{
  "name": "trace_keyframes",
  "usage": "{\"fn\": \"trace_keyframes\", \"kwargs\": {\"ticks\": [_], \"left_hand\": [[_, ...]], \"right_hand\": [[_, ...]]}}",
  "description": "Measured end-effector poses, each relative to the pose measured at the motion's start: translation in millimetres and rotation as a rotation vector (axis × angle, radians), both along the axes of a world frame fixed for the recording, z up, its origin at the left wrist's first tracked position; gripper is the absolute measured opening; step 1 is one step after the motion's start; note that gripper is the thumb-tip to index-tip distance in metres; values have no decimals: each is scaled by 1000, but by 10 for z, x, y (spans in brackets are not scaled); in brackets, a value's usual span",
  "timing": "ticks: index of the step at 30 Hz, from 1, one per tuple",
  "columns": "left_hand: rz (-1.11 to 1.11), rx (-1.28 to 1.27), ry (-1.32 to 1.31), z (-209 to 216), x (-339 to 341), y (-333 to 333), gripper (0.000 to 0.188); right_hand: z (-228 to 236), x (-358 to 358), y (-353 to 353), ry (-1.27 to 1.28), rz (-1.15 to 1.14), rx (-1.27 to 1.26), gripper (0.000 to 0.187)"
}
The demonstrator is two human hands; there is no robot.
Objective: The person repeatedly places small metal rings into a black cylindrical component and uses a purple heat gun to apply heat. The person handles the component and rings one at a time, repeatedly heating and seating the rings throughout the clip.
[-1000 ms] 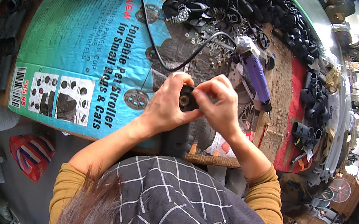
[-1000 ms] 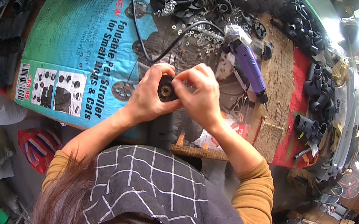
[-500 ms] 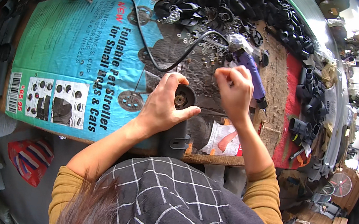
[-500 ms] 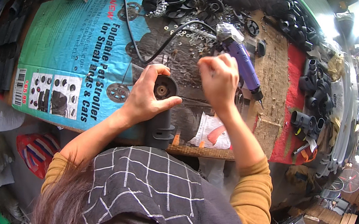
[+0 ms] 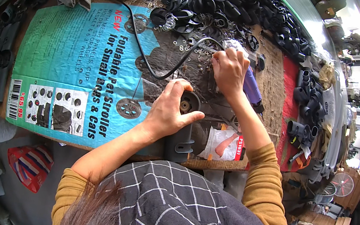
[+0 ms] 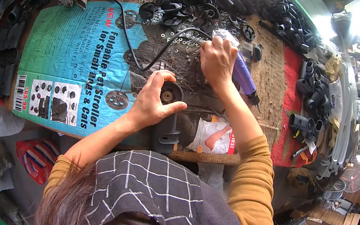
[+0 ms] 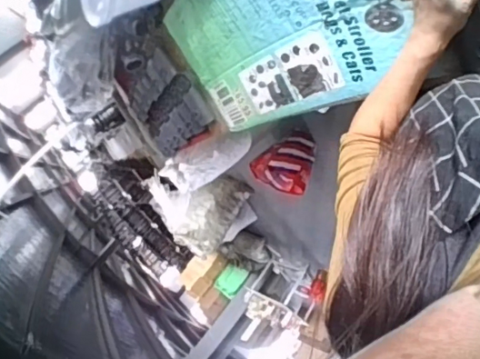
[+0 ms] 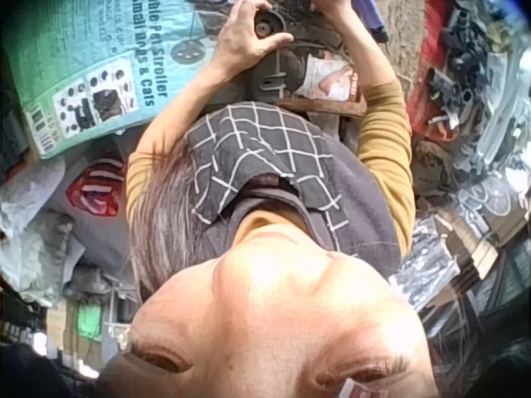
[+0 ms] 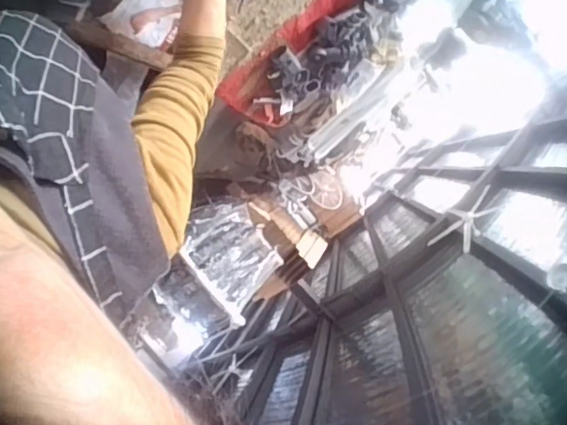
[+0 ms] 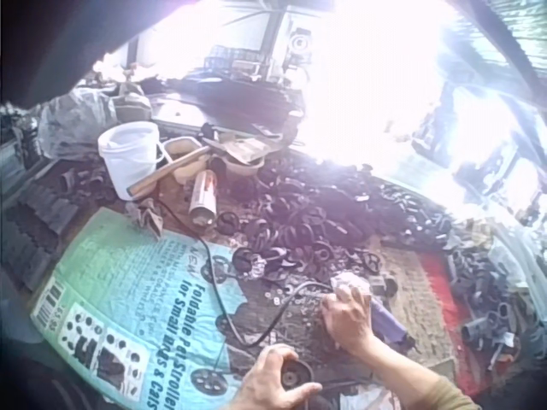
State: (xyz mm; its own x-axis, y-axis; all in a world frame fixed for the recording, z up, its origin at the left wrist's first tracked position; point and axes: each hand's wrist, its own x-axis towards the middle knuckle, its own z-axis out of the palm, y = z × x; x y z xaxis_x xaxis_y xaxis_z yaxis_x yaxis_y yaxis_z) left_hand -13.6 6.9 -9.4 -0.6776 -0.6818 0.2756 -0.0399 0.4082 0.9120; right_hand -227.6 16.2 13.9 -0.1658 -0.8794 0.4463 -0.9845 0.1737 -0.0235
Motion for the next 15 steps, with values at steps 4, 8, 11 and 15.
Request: {"fn": "trace_keyframes", "kwargs": {"ticks": [4,8,11,15], "left_hand": [[81,-79,188,-30,-7,37,47],[62,-126,109,-50,-11,63,17],[35,-103,102,-45,-7,69,14],[38,-96,108,-28,-6,76,14]], "right_hand": [[312,279,474,-971,75,157,12],[400,654,817,-1472,-59,279,12],[314,481,852,-1160,42,185,15],[110,-326,690,-29,-318,16,64]]}}
